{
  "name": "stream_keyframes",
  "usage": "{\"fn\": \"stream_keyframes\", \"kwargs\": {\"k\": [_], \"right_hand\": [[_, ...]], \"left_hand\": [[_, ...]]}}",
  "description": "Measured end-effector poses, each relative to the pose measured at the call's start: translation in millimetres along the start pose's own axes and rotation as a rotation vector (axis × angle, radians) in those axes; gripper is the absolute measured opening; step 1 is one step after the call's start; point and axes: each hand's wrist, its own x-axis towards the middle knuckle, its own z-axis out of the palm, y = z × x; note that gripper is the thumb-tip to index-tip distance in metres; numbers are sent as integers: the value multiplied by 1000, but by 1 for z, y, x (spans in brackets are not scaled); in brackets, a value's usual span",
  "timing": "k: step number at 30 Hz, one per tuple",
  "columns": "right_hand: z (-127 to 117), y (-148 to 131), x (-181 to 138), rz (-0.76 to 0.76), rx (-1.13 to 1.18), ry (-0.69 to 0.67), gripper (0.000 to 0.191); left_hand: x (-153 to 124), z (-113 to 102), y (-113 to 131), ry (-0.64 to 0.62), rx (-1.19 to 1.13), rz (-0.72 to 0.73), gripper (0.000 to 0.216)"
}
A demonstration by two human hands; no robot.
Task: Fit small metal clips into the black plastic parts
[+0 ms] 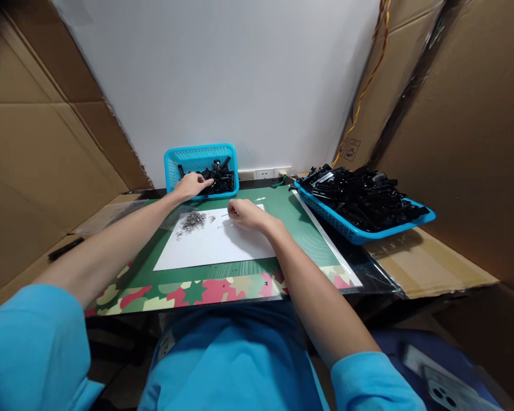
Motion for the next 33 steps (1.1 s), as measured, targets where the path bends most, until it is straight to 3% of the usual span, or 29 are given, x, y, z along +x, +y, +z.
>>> {"fn": "stream_keyframes", "kwargs": {"k": [4, 9, 14, 18, 21, 23, 26, 28, 30, 33], "right_hand": [[-1, 3, 2, -14, 84, 72, 11], [-2, 7, 5, -76, 303, 170, 3], [-2, 6, 7, -83, 572, 223, 15], [1, 4, 9, -61, 730, 276, 21], [1, 2, 10, -42, 808, 319, 29], [0, 1, 9, -32, 853, 340, 35], [-1, 0, 8, -17, 872, 356, 41], [0, -2, 7, -8, 865, 357, 44], [2, -4, 6, -1, 854, 347, 45], [6, -9, 5, 2, 822, 302, 45]], "left_hand": [[4, 11, 0, 20, 9, 41, 31], [6, 17, -2, 65, -359, -97, 22], [-5, 4, 5, 166, -563, -175, 24], [-29, -10, 19, 172, -765, -175, 27], [-60, -18, 34, 123, -1137, -98, 29], [-83, -20, 43, 96, -1248, -53, 38], [-115, -17, 53, -96, -1232, 6, 41], [-131, -10, 56, -198, -1186, 39, 27], [-142, 0, 57, -238, -1099, 51, 16], [-149, 13, 57, -235, -942, 56, 24]]}}
